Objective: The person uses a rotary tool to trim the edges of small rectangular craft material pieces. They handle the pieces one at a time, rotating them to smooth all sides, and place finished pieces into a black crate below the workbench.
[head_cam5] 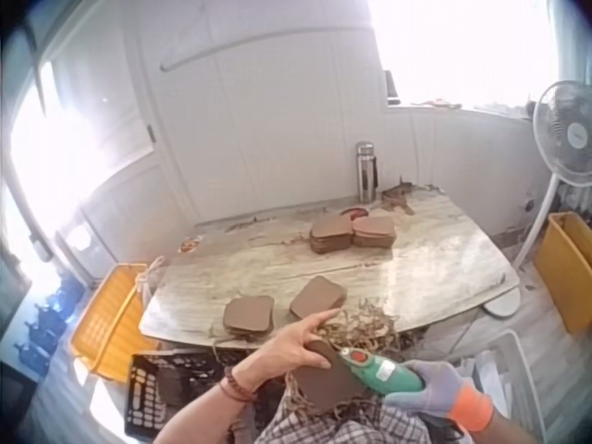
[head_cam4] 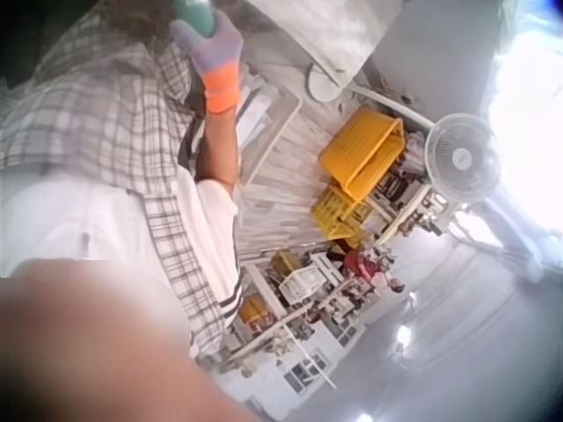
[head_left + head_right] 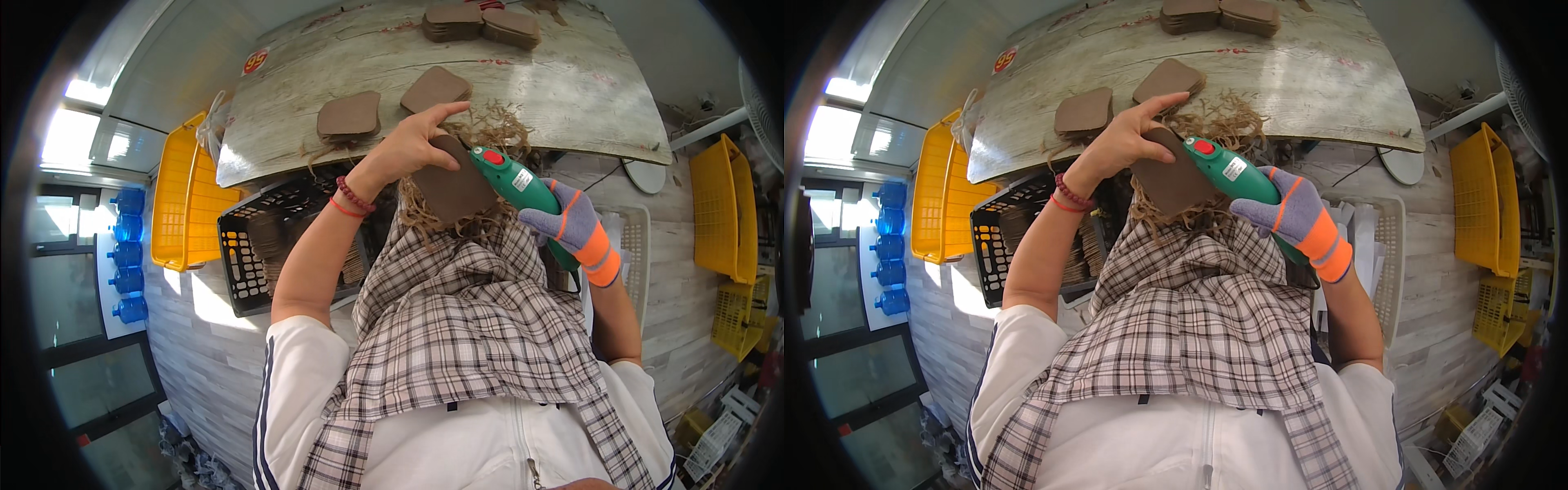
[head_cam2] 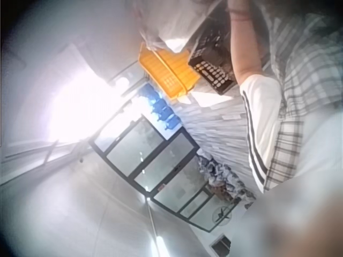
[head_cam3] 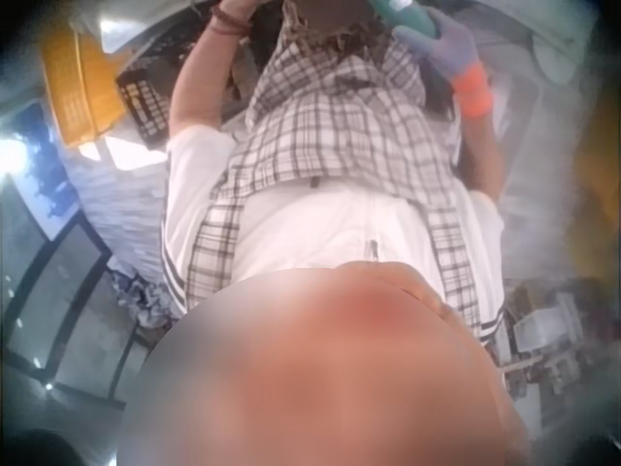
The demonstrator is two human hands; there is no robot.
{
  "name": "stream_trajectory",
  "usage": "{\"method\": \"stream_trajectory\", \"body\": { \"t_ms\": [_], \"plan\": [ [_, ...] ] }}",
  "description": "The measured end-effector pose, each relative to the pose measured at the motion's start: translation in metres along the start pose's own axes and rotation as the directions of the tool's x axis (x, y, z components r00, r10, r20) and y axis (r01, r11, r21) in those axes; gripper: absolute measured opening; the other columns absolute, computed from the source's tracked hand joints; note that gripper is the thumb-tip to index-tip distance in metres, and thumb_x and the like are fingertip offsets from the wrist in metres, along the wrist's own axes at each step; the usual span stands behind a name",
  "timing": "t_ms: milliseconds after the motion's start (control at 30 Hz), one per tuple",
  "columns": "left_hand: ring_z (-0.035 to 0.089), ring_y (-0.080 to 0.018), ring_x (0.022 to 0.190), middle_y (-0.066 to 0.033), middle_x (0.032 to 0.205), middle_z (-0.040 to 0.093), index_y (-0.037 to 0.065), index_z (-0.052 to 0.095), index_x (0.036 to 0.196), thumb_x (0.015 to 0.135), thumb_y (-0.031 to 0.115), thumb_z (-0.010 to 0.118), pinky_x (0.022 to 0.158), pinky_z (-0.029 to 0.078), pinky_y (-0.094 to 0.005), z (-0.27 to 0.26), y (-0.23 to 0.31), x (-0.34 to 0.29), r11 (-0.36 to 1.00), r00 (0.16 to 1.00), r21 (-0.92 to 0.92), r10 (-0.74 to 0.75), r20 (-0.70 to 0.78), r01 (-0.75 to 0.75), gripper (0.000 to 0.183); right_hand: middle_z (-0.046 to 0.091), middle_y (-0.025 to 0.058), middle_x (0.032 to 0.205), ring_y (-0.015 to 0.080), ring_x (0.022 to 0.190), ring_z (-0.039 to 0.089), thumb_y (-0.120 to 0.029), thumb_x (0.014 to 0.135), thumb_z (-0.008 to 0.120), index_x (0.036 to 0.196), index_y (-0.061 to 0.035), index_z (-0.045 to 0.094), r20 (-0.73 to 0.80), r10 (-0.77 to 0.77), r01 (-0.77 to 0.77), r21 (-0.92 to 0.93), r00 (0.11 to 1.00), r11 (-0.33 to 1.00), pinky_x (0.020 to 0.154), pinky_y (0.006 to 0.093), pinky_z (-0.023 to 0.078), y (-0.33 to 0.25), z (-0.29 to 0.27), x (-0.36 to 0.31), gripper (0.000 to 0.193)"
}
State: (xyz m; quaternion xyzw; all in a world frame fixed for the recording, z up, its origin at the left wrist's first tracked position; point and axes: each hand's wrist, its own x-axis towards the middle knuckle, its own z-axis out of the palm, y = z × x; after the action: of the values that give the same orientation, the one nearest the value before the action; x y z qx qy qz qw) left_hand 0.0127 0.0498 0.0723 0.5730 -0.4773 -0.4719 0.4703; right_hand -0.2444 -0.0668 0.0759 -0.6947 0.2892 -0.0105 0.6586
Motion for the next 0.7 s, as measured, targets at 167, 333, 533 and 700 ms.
{"method": "stream_trajectory", "body": {
  "t_ms": [167,333,533,700],
  "plan": [
    [0.059,-0.0095,0.086,-0.0039,0.095,0.065,0.005,0.034,0.142,0.070,-0.010,0.065,0.079,0.048,-0.0236,0.001,-0.006,0.002,1.000,1.000,-0.015,0.007,0.023,-0.007,0.080,0.059,0.0007,0.069,0.0050,0.051,0.050,-0.023,0.077,0.077,0.106,0.0013,0.058,-0.032,-0.027,0.027,-0.004,0.999,1.000,0.047,0.0201,0.041,-0.002,0.005,0.002,0.042],
    [0.060,-0.0121,0.089,-0.0072,0.103,0.062,0.001,0.044,0.134,0.073,-0.009,0.065,0.080,0.050,-0.0253,0.000,-0.034,0.005,0.981,0.984,-0.193,-0.056,-0.171,0.022,0.065,0.061,0.0033,0.073,0.0072,0.054,0.055,-0.018,0.081,0.072,0.109,0.0024,0.054,-0.151,-0.086,0.103,0.110,0.985,0.989,0.049,0.0215,0.047,0.005,0.009,0.013,0.039],
    [0.065,-0.0244,0.090,-0.0153,0.102,0.064,-0.002,0.059,0.104,0.082,-0.006,0.062,0.078,0.059,-0.0379,-0.012,-0.053,-0.013,0.678,0.783,-0.661,-0.202,-0.588,-0.321,0.023,0.059,0.0024,0.069,0.0074,0.051,0.054,-0.016,0.081,0.072,0.109,0.0031,0.055,-0.267,-0.037,0.052,0.051,0.963,0.997,0.048,0.0220,0.046,0.021,0.007,0.006,0.039],
    [0.064,-0.0252,0.093,-0.0149,0.102,0.064,0.000,0.058,0.104,0.083,-0.005,0.062,0.080,0.057,-0.0396,-0.002,-0.056,-0.014,0.592,0.724,-0.668,-0.196,-0.662,-0.451,0.022,0.059,0.0025,0.073,0.0066,0.053,0.054,-0.018,0.080,0.073,0.110,0.0028,0.055,-0.234,-0.042,0.056,0.054,0.971,0.997,0.047,0.0219,0.046,0.016,0.018,0.009,0.041]
  ]
}}
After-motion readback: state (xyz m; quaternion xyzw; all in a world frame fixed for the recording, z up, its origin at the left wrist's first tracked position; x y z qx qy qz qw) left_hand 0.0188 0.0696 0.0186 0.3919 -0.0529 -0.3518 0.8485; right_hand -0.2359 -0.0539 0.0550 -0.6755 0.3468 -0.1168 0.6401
